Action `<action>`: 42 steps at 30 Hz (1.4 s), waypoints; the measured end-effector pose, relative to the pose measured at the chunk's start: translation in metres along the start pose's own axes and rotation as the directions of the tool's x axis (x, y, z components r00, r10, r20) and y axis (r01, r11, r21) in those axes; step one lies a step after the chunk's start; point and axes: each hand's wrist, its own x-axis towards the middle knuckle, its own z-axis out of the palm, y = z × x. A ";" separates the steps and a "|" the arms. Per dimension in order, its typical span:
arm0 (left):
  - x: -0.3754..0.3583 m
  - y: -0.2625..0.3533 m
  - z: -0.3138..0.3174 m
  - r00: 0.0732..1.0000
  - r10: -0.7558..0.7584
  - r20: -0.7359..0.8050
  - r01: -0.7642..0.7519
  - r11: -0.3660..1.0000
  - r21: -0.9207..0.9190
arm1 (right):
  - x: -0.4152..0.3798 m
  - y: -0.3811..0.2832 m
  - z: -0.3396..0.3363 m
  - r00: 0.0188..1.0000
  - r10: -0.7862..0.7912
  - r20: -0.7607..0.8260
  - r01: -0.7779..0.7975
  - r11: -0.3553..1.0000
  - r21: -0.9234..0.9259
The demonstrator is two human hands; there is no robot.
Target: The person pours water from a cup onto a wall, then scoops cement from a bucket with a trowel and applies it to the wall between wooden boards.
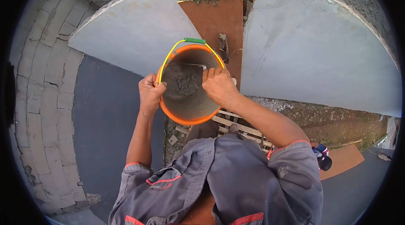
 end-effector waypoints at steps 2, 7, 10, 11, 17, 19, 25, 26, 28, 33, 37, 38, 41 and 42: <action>0.004 0.007 0.003 0.999 0.039 0.030 -0.041 0.997 0.063 | -0.012 -0.016 0.004 0.985 -0.171 0.012 0.171 0.985 0.016; 0.002 0.027 0.017 1.000 0.001 0.027 -0.006 0.981 0.195 | -0.014 0.000 -0.005 0.996 -0.016 -0.084 0.024 0.995 0.100; 0.005 0.024 0.031 0.978 0.143 0.149 -0.193 0.894 0.405 | -0.002 0.009 0.000 0.983 0.181 0.023 -0.182 0.982 0.052; 0.004 0.025 0.037 0.979 0.137 0.154 -0.189 0.894 0.405 | 0.000 0.016 0.001 0.965 0.114 0.235 -0.165 0.964 0.210; -0.006 0.026 0.056 0.976 0.153 0.153 -0.193 0.937 0.292 | -0.034 0.033 0.057 0.890 -0.180 0.418 -0.220 0.633 0.742; -0.006 0.022 0.054 0.986 0.134 0.096 -0.150 0.970 0.189 | -0.047 0.016 0.060 0.773 -0.221 0.595 -0.575 0.152 0.804; -0.003 0.013 0.030 0.989 0.073 -0.128 -0.079 0.996 -0.046 | -0.042 0.024 0.025 0.747 -0.278 0.603 -0.648 -0.102 0.755; -0.001 0.005 0.028 0.979 0.097 -0.180 -0.115 0.989 -0.092 | -0.040 0.034 0.007 0.755 -0.260 0.602 -0.643 -0.115 0.757; -0.004 0.014 0.026 0.975 0.007 -0.221 -0.052 0.979 -0.199 | -0.034 0.055 -0.023 0.775 -0.206 0.597 -0.623 -0.099 0.776; -0.008 0.008 0.022 0.941 -0.217 -0.258 0.111 0.922 -0.372 | -0.010 0.124 -0.124 0.835 -0.025 0.550 -0.550 -0.053 0.833; -0.013 -0.004 0.027 0.938 -0.228 -0.260 0.127 0.927 -0.354 | 0.015 0.157 -0.180 0.927 0.345 0.145 -0.317 0.520 0.793; -0.013 -0.011 0.028 0.945 -0.215 -0.246 0.117 0.925 -0.360 | 0.021 0.162 -0.179 0.931 0.340 0.133 -0.307 0.532 0.789; -0.014 -0.009 0.034 0.952 -0.226 -0.208 0.146 0.928 -0.342 | 0.031 0.171 -0.160 0.896 0.181 -0.405 -0.152 0.983 0.102; -0.016 -0.005 0.034 0.945 -0.244 -0.217 0.162 0.927 -0.340 | 0.031 0.170 -0.157 0.880 0.148 -0.452 -0.153 0.988 0.025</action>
